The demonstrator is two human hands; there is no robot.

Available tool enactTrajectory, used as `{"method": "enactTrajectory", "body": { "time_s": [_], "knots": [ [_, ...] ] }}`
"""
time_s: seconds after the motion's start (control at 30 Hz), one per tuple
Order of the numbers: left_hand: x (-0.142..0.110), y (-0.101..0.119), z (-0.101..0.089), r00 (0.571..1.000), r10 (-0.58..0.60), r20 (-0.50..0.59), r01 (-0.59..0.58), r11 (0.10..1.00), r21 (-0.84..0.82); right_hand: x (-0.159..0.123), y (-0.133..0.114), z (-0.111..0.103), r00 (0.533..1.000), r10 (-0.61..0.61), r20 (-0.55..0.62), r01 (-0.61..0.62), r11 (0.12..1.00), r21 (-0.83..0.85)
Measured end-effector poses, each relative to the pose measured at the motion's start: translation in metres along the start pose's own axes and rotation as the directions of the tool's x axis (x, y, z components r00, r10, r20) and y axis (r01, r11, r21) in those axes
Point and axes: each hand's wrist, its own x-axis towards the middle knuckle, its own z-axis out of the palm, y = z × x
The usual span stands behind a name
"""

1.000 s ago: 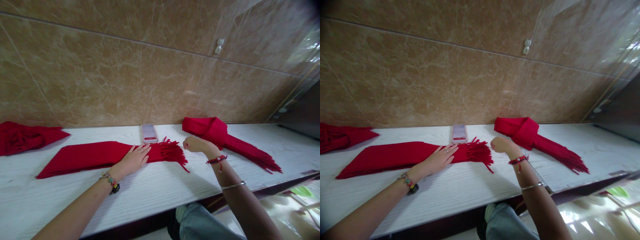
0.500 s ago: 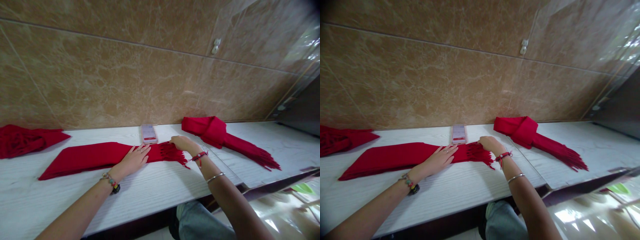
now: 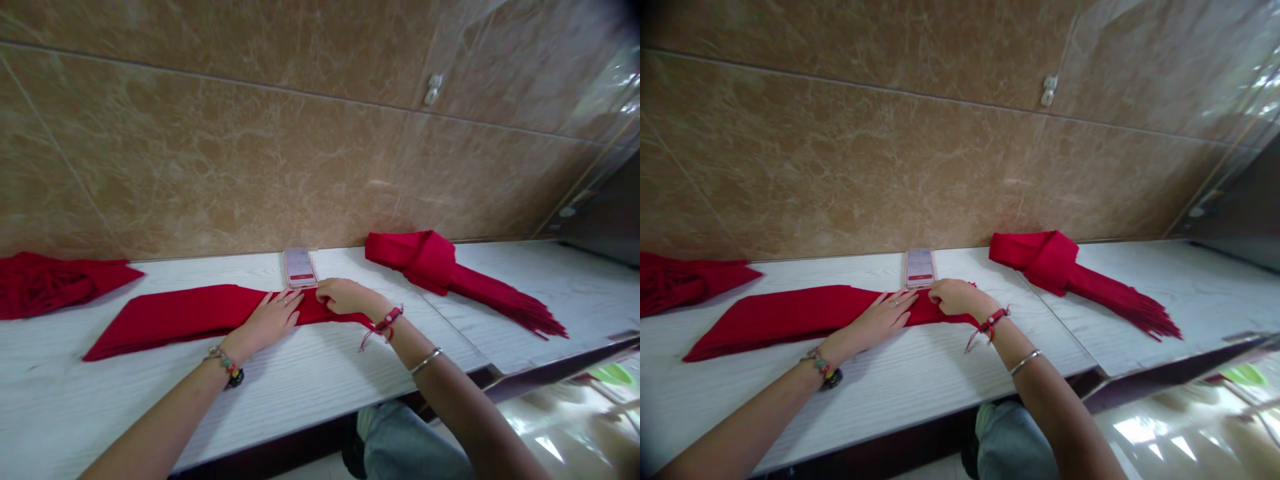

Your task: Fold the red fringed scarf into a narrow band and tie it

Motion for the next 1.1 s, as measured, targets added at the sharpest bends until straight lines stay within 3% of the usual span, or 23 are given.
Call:
{"method": "enactTrajectory", "body": {
  "time_s": [0.17,0.33,0.43,0.73,0.9,1.1],
  "knots": [
    [0.0,-0.002,0.002,1.0,0.007,0.014,-0.007,1.0,0.006,-0.033,0.026,-0.007,0.981,0.178,0.073,-0.171,0.981,-0.092],
    [0.001,-0.003,0.005,1.0,0.001,0.005,-0.001,1.0,-0.004,-0.035,0.015,-0.008,0.995,0.028,-0.096,-0.019,0.996,0.087],
    [0.001,-0.002,0.004,1.0,0.008,-0.017,-0.008,1.0,-0.004,-0.022,0.0,-0.001,0.991,-0.05,-0.12,0.066,0.988,0.14],
    [0.001,-0.003,0.004,1.0,0.003,0.006,-0.003,1.0,0.015,-0.018,0.006,0.003,0.995,-0.022,-0.095,0.037,0.987,0.158],
    [0.001,-0.004,0.005,1.0,-0.003,0.006,0.003,1.0,-0.007,-0.017,0.002,0.002,0.999,0.016,-0.037,-0.013,0.997,0.082],
    [0.001,-0.002,0.003,1.0,-0.009,0.006,0.009,1.0,-0.007,-0.015,-0.001,0.001,0.998,0.054,0.033,-0.048,0.984,-0.173]
  ]
}}
